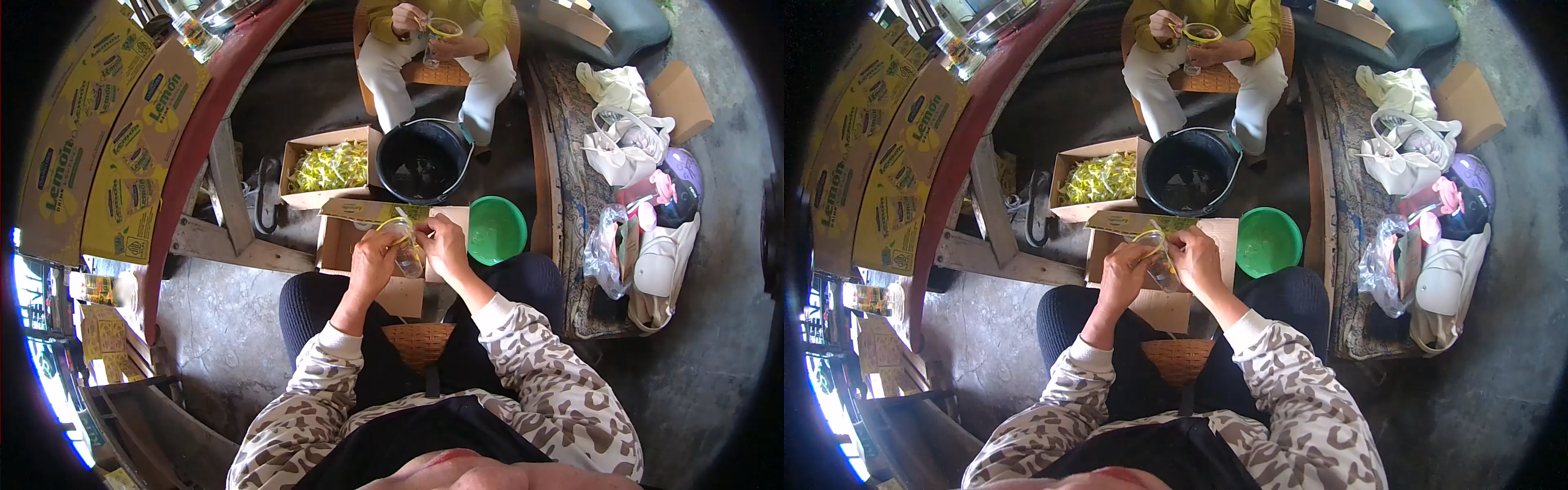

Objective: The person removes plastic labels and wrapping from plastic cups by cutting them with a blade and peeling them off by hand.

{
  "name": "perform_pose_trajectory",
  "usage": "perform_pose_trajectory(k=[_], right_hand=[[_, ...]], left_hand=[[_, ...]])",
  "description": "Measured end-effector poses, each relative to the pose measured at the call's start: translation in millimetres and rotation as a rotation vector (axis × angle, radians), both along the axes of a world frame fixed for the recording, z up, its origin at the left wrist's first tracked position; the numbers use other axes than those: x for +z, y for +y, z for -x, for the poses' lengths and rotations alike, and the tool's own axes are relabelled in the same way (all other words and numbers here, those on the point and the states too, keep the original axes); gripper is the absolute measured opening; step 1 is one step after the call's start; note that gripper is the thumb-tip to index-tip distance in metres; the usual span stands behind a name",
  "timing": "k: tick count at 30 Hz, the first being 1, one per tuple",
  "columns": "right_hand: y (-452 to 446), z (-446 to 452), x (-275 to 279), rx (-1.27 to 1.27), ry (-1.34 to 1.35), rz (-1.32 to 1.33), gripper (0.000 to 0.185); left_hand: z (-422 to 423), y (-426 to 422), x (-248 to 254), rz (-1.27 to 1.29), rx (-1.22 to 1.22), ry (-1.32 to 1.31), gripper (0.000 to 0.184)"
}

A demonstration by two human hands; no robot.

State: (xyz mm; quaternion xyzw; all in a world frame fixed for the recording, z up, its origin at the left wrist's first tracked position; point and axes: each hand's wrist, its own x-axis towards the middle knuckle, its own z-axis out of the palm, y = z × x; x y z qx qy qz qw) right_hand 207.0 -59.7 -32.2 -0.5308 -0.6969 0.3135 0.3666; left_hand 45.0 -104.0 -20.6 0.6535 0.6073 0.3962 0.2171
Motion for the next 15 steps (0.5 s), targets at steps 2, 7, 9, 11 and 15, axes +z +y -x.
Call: perform_pose_trajectory(k=[2,7,9,11,15], right_hand=[[0.7,-0.5,-5.5,0.015,0.071,0.038,0.013],[1.5,-0.6,0.7,0.048,0.14,0.11,0.015],[3.7,-0.8,3.4,0.055,0.188,0.254,0.015],[3.9,-1.4,1.3,0.064,0.216,0.255,0.015],[5.3,-2.1,-2.0,0.069,0.229,0.265,0.015]], left_hand=[[1.1,0.9,2.7,0.043,0.017,-0.03,0.014],[3.6,3.5,21.3,-0.081,0.063,0.069,0.044],[2.7,6.6,24.2,-0.111,0.123,0.048,0.051],[2.7,7.8,25.2,-0.144,0.184,0.026,0.058],[11.8,10.4,18.3,0.002,0.123,-0.049,0.067]])
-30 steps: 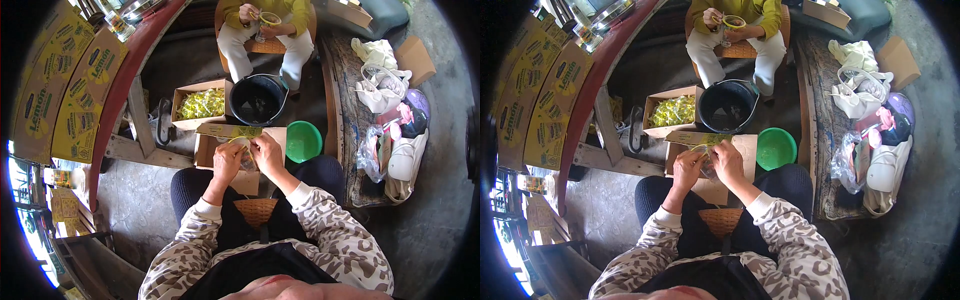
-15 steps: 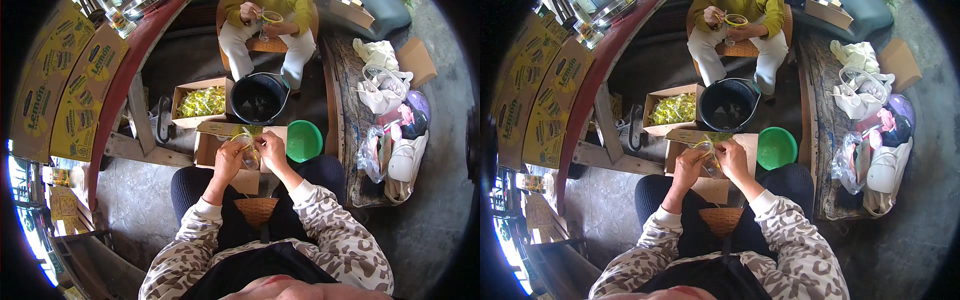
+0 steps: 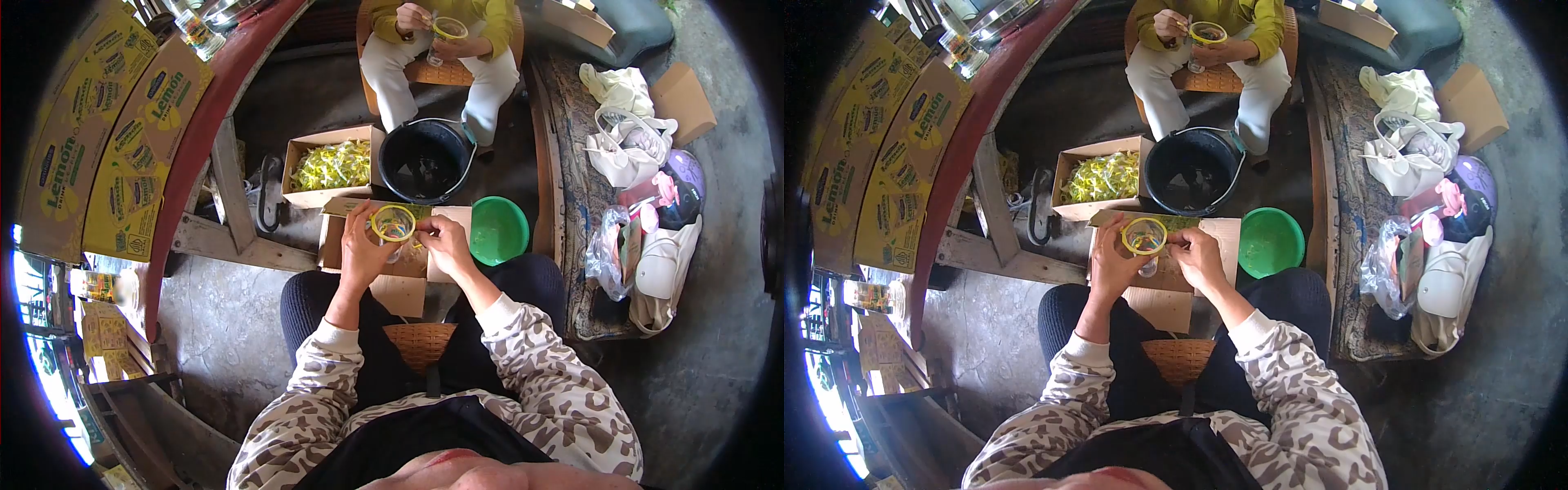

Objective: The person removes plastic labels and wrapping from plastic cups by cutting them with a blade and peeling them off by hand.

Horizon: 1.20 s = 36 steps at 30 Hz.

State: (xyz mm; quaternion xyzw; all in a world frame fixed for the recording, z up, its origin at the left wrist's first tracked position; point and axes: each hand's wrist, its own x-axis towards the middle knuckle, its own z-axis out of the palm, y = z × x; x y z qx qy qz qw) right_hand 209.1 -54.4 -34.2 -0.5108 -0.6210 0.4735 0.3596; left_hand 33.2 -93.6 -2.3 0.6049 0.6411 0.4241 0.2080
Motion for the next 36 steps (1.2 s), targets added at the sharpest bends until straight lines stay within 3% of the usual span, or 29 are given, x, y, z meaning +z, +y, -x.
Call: perform_pose_trajectory(k=[2,4,7,17,20,22,26,28,36], right_hand=[[0.1,-1.9,2.6,-0.017,-0.021,-0.047,0.014],[2.2,-4.0,4.4,-0.034,-0.043,-0.096,0.014],[6.9,-6.1,1.9,-0.101,-0.028,-0.18,0.015],[0.8,-3.7,15.2,-0.016,0.022,-0.253,0.013],[-0.1,-2.6,15.5,-0.008,0.012,-0.258,0.013],[-1.2,-2.5,18.3,-0.007,-0.01,-0.263,0.013],[-0.6,-2.4,13.5,0.002,-0.047,-0.25,0.016],[1.3,-2.8,10.8,-0.012,-0.031,-0.218,0.016],[3.1,-3.5,11.0,-0.041,-0.055,-0.188,0.013]], left_hand=[[2.4,0.7,-5.9,-0.008,-0.018,0.078,0.069],[-0.6,-0.2,3.5,0.143,-0.038,-0.332,0.07],[2.3,4.3,-8.6,0.098,-0.074,-0.417,0.068],[5.4,4.1,-8.8,0.228,-0.027,-0.202,0.067],[2.4,2.7,-13.3,0.256,-0.057,-0.41,0.068],[-2.7,2.8,-13.1,0.265,-0.115,-0.711,0.071],[-5.9,-4.3,4.7,0.349,-0.152,-0.767,0.066],[1.0,-5.3,-0.5,0.436,-0.213,-1.117,0.059],[-0.6,-2.0,-3.2,0.394,-0.306,-1.127,0.041]])
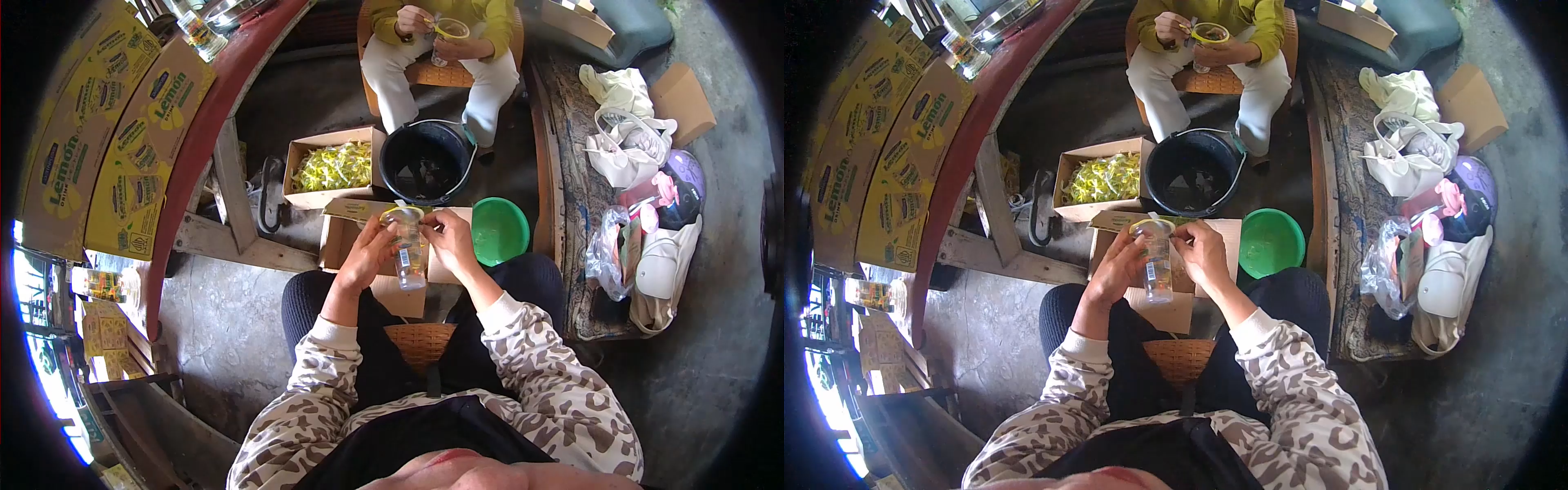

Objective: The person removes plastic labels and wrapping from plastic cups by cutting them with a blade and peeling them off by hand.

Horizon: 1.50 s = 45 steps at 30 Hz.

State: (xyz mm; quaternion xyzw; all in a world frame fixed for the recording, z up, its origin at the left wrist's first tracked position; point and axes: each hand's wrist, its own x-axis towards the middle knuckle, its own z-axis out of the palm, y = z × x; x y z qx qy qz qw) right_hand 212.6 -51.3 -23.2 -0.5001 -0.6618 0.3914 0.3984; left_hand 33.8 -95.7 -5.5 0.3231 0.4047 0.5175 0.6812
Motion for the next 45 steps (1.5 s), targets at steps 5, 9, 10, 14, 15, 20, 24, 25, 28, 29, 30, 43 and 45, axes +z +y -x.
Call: perform_pose_trajectory(k=[5,9,10,14,15,20,24,25,28,29,30,43,45], right_hand=[[2.6,-1.7,0.2,-0.035,-0.006,0.066,0.014],[10.6,-8.8,0.8,-0.1,-0.043,0.023,0.013],[12.2,-10.0,2.2,-0.122,-0.033,0.018,0.013],[13.6,-11.8,6.0,-0.098,0.054,-0.015,0.012],[12.4,-11.3,8.3,-0.097,0.055,-0.015,0.012],[6.3,-5.1,8.7,-0.029,-0.031,-0.1,0.014],[9.7,-9.1,6.1,-0.025,0.006,-0.071,0.011],[10.5,-9.3,3.5,-0.024,0.006,-0.072,0.011],[11.3,-9.7,0.5,-0.011,0.08,-0.074,0.01],[11.2,-10.6,1.2,-0.026,-0.01,-0.103,0.01],[11.0,-10.8,3.2,-0.04,-0.1,-0.132,0.01],[1.6,-1.0,7.9,-0.124,-0.062,-0.189,0.01],[-2.9,3.5,6.3,-0.1,-0.102,-0.287,0.011]], left_hand=[[-3.8,-2.4,13.8,0.04,0.055,0.06,0.037],[5.2,2.3,-6.6,-0.016,0.023,0.147,0.035],[4.1,3.0,-1.8,-0.042,0.079,0.309,0.033],[6.4,5.3,-4.2,-0.091,0.189,0.783,0.032],[6.7,5.9,-5.8,-0.091,0.189,0.783,0.032],[9.9,4.9,-9.0,-0.015,0.2,0.49,0.027],[9.6,4.1,-9.0,-0.072,0.167,0.244,0.026],[9.7,3.8,-7.4,-0.044,0.152,0.227,0.026],[11.9,4.0,-7.0,0.023,0.135,0.197,0.024],[13.4,3.9,-7.7,0.061,0.133,0.184,0.022],[15.1,4.2,-11.4,0.061,0.133,0.184,0.022],[14.5,7.6,-20.2,0.196,0.346,-0.26,0.013],[15.6,8.3,-22.9,0.191,0.376,-0.276,0.013]])
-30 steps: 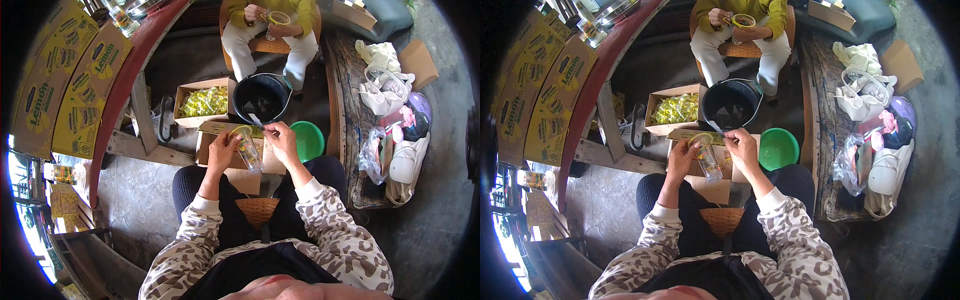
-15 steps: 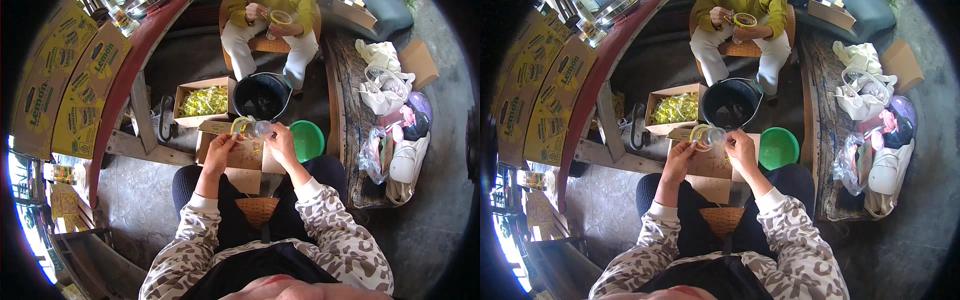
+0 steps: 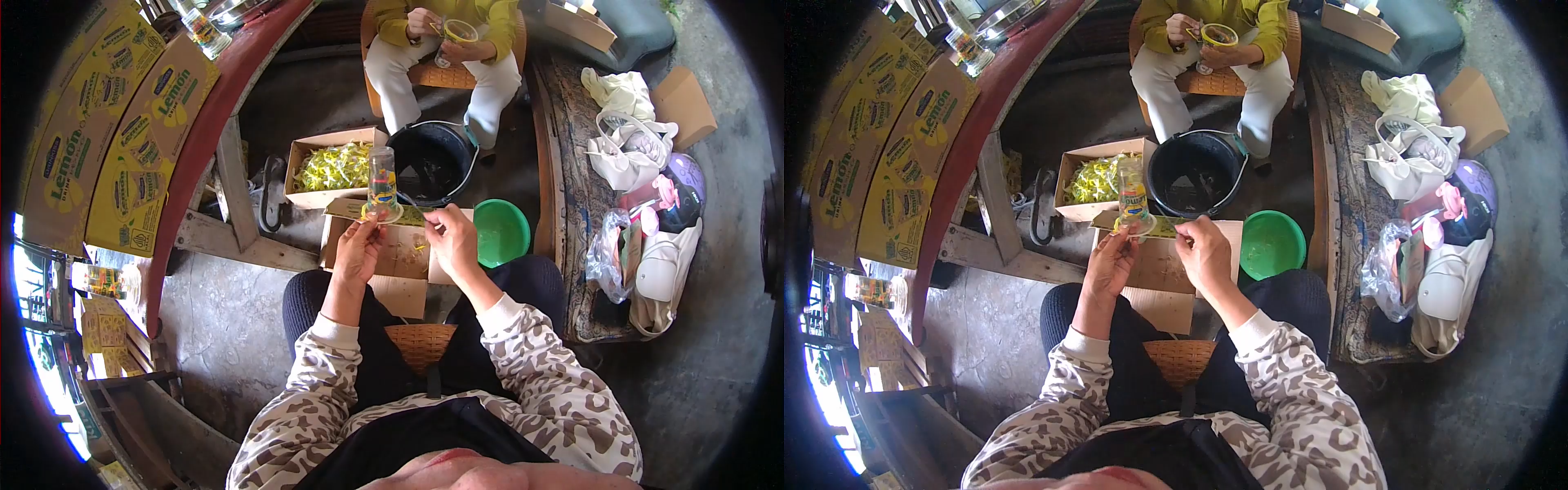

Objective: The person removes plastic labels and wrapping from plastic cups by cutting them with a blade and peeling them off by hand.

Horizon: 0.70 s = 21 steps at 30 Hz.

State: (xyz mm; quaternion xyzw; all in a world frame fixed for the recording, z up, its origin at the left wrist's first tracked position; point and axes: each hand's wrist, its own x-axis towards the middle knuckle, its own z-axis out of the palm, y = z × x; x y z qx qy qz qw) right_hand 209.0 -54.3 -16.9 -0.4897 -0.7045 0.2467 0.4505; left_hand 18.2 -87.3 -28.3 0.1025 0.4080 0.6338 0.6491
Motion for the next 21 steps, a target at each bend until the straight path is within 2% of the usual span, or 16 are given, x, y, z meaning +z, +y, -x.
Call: perform_pose_trajectory(k=[8,21], right_hand=[[-14.4,11.0,1.6,0.069,-0.07,-0.003,0.011],[-19.8,18.1,0.3,0.051,-0.241,-0.108,0.012]], left_hand=[[-9.2,0.1,9.1,-0.024,0.145,0.021,0.01],[-12.9,-3.4,-15.1,-0.055,0.109,0.098,0.013]])
